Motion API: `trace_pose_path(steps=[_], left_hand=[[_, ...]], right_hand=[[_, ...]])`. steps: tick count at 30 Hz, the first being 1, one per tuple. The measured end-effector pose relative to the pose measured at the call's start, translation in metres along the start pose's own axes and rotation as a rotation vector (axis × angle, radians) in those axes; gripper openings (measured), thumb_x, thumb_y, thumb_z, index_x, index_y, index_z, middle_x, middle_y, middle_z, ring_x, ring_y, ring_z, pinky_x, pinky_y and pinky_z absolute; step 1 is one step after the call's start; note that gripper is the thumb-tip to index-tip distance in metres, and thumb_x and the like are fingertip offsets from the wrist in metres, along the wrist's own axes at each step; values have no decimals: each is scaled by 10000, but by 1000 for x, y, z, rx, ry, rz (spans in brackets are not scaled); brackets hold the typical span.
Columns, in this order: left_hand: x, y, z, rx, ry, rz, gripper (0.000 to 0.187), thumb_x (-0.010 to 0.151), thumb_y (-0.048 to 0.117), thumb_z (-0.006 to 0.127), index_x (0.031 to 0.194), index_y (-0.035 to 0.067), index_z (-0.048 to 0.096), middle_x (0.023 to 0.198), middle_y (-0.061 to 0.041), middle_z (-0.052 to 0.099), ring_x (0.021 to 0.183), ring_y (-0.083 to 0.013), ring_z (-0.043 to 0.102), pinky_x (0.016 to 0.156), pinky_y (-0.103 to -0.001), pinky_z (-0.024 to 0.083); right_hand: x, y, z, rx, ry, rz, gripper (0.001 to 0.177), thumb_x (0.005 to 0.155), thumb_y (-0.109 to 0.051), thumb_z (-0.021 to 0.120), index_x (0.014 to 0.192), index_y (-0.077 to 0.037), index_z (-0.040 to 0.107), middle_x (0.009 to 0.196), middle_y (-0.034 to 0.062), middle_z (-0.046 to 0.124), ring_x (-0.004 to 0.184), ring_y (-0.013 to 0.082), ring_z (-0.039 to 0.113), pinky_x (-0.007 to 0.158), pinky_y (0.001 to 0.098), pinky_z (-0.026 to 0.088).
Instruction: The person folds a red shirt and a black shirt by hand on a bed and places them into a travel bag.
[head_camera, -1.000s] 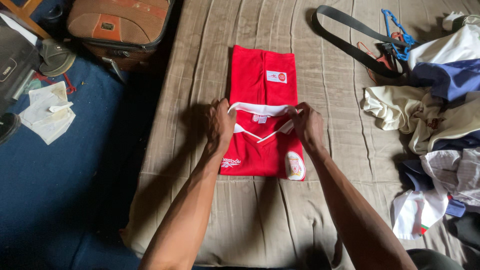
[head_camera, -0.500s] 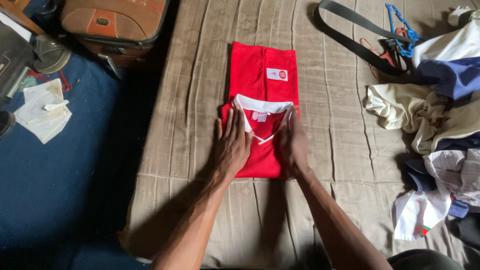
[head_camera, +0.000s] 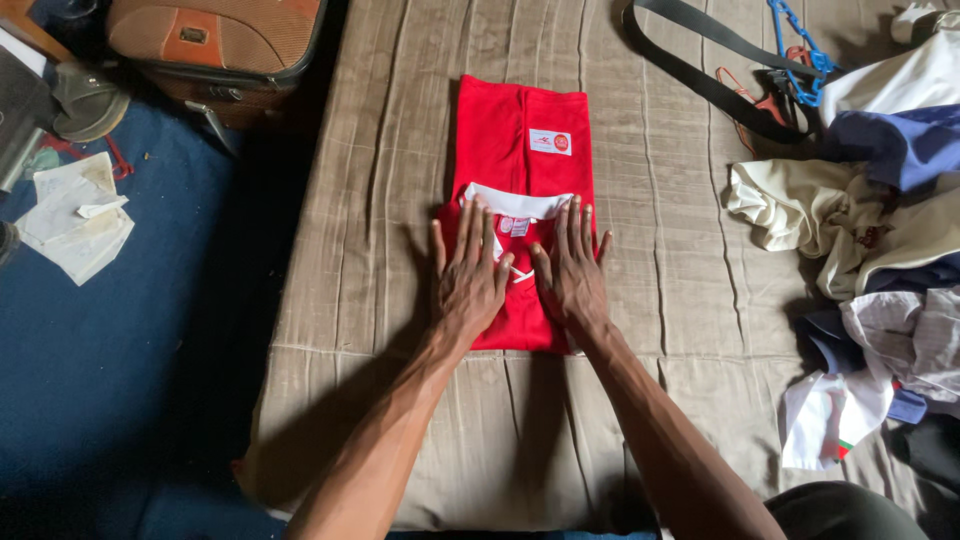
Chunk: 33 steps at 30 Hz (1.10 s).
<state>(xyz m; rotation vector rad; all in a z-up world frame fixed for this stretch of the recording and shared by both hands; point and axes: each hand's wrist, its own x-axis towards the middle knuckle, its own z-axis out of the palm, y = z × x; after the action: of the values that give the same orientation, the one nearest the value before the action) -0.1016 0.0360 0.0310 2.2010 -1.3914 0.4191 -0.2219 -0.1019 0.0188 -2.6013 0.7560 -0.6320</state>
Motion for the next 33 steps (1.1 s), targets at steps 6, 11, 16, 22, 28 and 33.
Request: trace_pose_path(steps=[6, 11, 16, 22, 28, 33], left_hand=[[7, -7, 8, 24, -209, 95, 667, 1059, 418, 443, 1503, -80, 421, 1634, -209, 339, 1555, -312, 253, 1261, -616, 100], [5, -16, 10, -8, -63, 108, 616, 1043, 363, 506, 1493, -53, 445, 1620, -229, 344, 1541, -355, 255, 1236, -631, 99], [12, -67, 46, -248, 212, -241, 477, 1133, 194, 546, 1558, -16, 488, 1627, -181, 420, 1536, -360, 396, 1278, -491, 335], [41, -123, 77, -657, 165, -259, 178, 922, 139, 780, 1051, 29, 724, 1434, -208, 538, 1266, -331, 556, 1096, -420, 446], [37, -126, 69, -802, 193, -202, 265, 841, 105, 866, 981, 19, 659, 1411, -196, 543, 1388, -347, 503, 1161, -444, 405], [39, -124, 63, -821, 155, -237, 220, 844, 112, 867, 925, 27, 681, 1444, -187, 531, 1353, -319, 529, 1166, -437, 413]], right_hand=[[-4, 2, 10, -97, -142, -111, 687, 1057, -405, 448, 1614, -40, 279, 1696, 219, 195, 1582, 389, 141, 1219, 670, 77], [-10, 13, 10, -19, -9, -57, 626, 1111, -345, 417, 1635, -26, 290, 1703, 258, 223, 1585, 418, 173, 1228, 661, 104], [5, 78, 28, 664, 161, 329, 583, 1078, -320, 422, 1573, -15, 386, 1515, 189, 560, 1359, 291, 559, 1166, 446, 414], [48, 112, 14, 680, -27, 258, 380, 1051, -301, 586, 1211, 26, 694, 1205, 184, 607, 1118, 226, 609, 972, 319, 462], [50, 124, 5, 530, -125, -102, 308, 1049, -256, 527, 1087, -19, 719, 1242, 89, 664, 1187, 190, 548, 1038, 323, 440], [46, 124, 6, 924, -181, 312, 247, 1006, -247, 622, 954, -18, 697, 928, 11, 653, 896, 90, 573, 827, 261, 459]])
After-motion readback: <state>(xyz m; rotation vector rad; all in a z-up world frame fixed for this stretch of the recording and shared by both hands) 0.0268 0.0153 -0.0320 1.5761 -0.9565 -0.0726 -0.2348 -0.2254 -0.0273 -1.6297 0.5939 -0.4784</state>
